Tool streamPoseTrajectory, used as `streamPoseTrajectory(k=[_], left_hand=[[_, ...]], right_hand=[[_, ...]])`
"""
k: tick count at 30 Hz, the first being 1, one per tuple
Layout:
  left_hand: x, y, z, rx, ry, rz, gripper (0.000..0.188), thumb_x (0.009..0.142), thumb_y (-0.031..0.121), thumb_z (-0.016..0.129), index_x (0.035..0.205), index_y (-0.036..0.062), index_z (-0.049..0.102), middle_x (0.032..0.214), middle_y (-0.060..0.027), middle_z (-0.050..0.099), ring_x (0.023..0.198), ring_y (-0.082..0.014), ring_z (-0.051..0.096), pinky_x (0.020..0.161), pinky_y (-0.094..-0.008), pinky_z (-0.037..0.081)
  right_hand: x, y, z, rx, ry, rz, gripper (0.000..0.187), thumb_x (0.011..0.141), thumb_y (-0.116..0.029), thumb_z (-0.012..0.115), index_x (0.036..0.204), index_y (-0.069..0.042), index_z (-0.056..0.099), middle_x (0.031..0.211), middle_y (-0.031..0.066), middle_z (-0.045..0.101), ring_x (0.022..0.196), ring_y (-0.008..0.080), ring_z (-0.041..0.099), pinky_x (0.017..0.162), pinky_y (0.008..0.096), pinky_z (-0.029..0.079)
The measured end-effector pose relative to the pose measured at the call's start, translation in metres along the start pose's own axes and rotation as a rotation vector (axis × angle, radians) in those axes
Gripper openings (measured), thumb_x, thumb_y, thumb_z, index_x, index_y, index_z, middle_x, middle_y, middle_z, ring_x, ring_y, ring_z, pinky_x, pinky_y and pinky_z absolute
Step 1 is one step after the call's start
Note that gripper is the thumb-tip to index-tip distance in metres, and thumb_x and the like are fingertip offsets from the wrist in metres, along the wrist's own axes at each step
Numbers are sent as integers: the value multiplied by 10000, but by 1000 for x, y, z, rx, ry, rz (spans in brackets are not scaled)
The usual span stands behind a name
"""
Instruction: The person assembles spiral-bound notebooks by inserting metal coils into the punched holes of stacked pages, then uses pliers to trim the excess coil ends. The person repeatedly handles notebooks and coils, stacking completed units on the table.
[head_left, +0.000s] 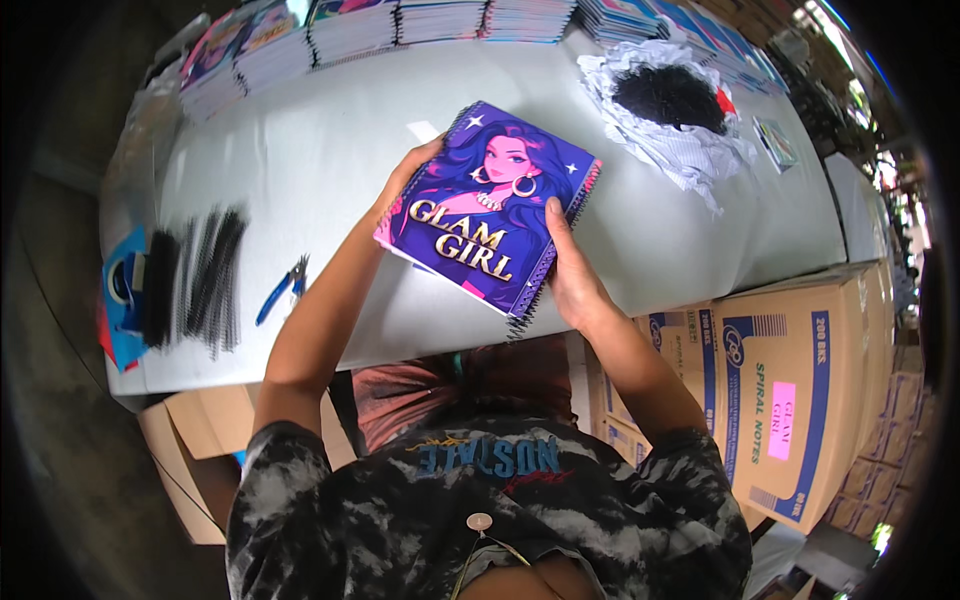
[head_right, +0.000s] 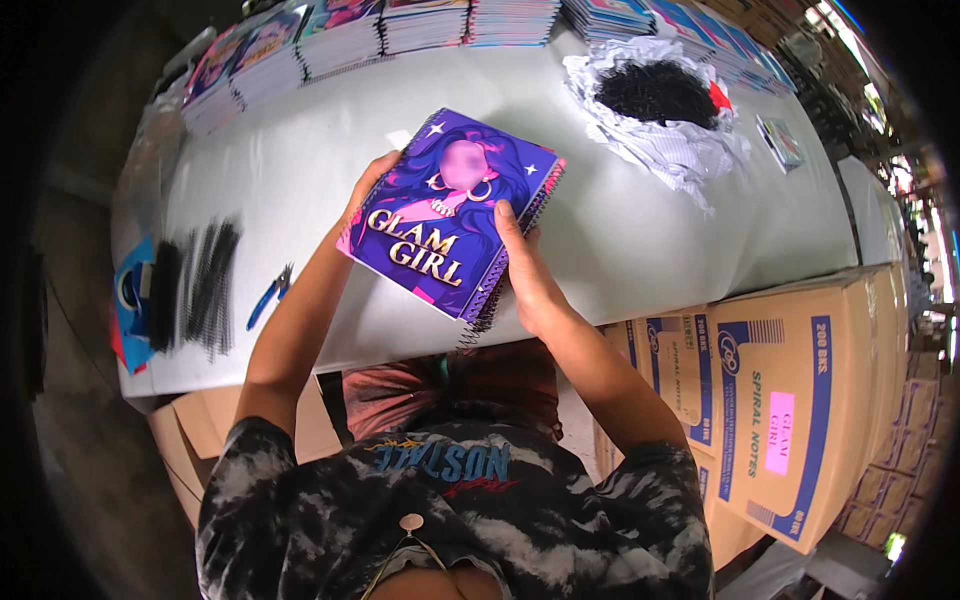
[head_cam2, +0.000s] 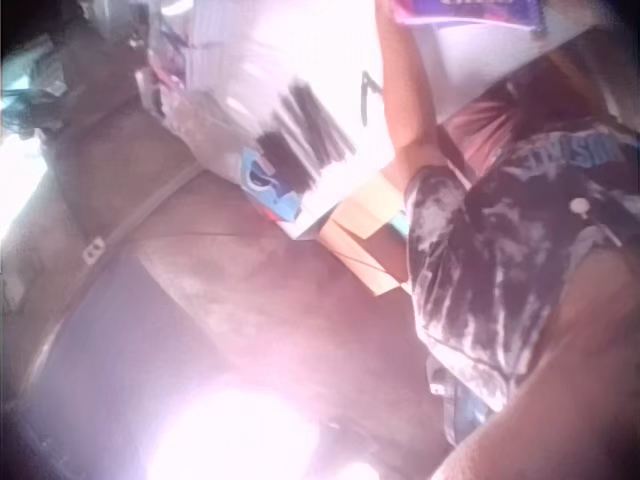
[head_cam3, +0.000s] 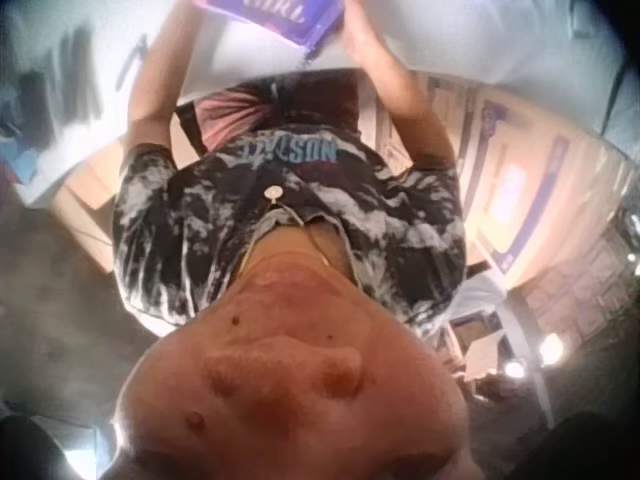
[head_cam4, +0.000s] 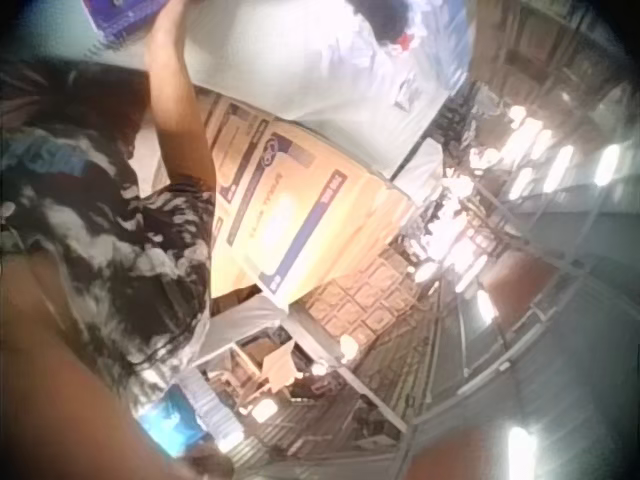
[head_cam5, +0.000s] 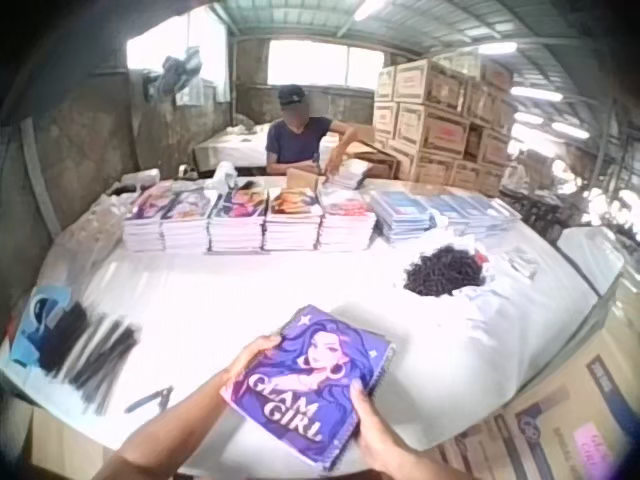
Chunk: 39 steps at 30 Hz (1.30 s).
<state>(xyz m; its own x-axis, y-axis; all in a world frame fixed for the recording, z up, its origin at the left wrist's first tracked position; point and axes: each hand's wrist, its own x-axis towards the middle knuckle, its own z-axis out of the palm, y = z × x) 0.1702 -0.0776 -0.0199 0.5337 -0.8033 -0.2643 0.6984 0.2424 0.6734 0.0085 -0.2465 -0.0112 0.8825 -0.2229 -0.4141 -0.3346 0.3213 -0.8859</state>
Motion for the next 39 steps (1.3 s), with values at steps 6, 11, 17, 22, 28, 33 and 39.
streamPoseTrajectory(k=[6, 11, 17, 22, 28, 33, 39], left_hand=[[-62, -42, -4, 163, 280, 481, 850, 839, 705, 190, 1438, 107, 102, 1471, -181, 131, 1354, -291, 172, 1100, -401, 125], [-71, -75, 33, 349, 384, 621, 773, 905, 604, 182, 1431, 48, 71, 1464, -159, 162, 1349, -262, 171, 1100, -363, 69], [-103, -151, 48, 359, 601, 591, 757, 905, 595, 129, 1431, 70, -20, 1494, -131, 40, 1381, -236, 23, 1102, -385, -11], [-78, -145, 76, 102, 544, 375, 737, 913, 582, 188, 1416, 48, 125, 1453, -133, 200, 1345, -233, 178, 1102, -365, 96], [-72, -58, 22, 67, 367, 188, 541, 883, 418, 494, 1246, 22, 431, 1145, -130, 577, 947, -227, 612, 859, -354, 490], [-76, -27, -7, 265, 270, 109, 668, 877, 545, 405, 1291, 22, 393, 1200, -147, 533, 1098, -238, 517, 953, -378, 391], [-98, -60, 11, 447, 670, 840, 805, 865, 663, 182, 1281, 9, 397, 1174, -153, 536, 1073, -239, 507, 902, -376, 379]], right_hand=[[70, -36, -25, 10, 222, -322, 901, 814, -649, 436, 1361, 14, 165, 1375, 196, 244, 1273, 256, 247, 1060, 366, 172], [138, -20, -53, 47, 19, -418, 772, 833, -665, 365, 1157, 8, 561, 1078, 163, 606, 1014, 232, 546, 944, 315, 361], [163, -23, -65, 114, -253, -358, 873, 811, -722, 308, 1185, 41, 507, 1152, 156, 560, 1088, 233, 501, 965, 332, 348], [128, -34, -63, 144, -238, -84, 959, 794, -748, 294, 1277, 73, 398, 1281, 162, 476, 1193, 249, 431, 1027, 352, 288], [41, 22, -58, 335, -394, -336, 894, 849, -687, 222, 1386, 26, 178, 1421, 121, 290, 1296, 249, 290, 1077, 396, 192], [24, 59, -33, 337, -95, -450, 882, 847, -691, 216, 1388, 5, 189, 1415, 115, 294, 1310, 237, 246, 1087, 404, 140], [41, 29, -15, -69, 238, -1181, 675, 882, -523, 388, 1264, 34, 380, 1336, 175, 394, 1211, 267, 399, 1015, 379, 290]])
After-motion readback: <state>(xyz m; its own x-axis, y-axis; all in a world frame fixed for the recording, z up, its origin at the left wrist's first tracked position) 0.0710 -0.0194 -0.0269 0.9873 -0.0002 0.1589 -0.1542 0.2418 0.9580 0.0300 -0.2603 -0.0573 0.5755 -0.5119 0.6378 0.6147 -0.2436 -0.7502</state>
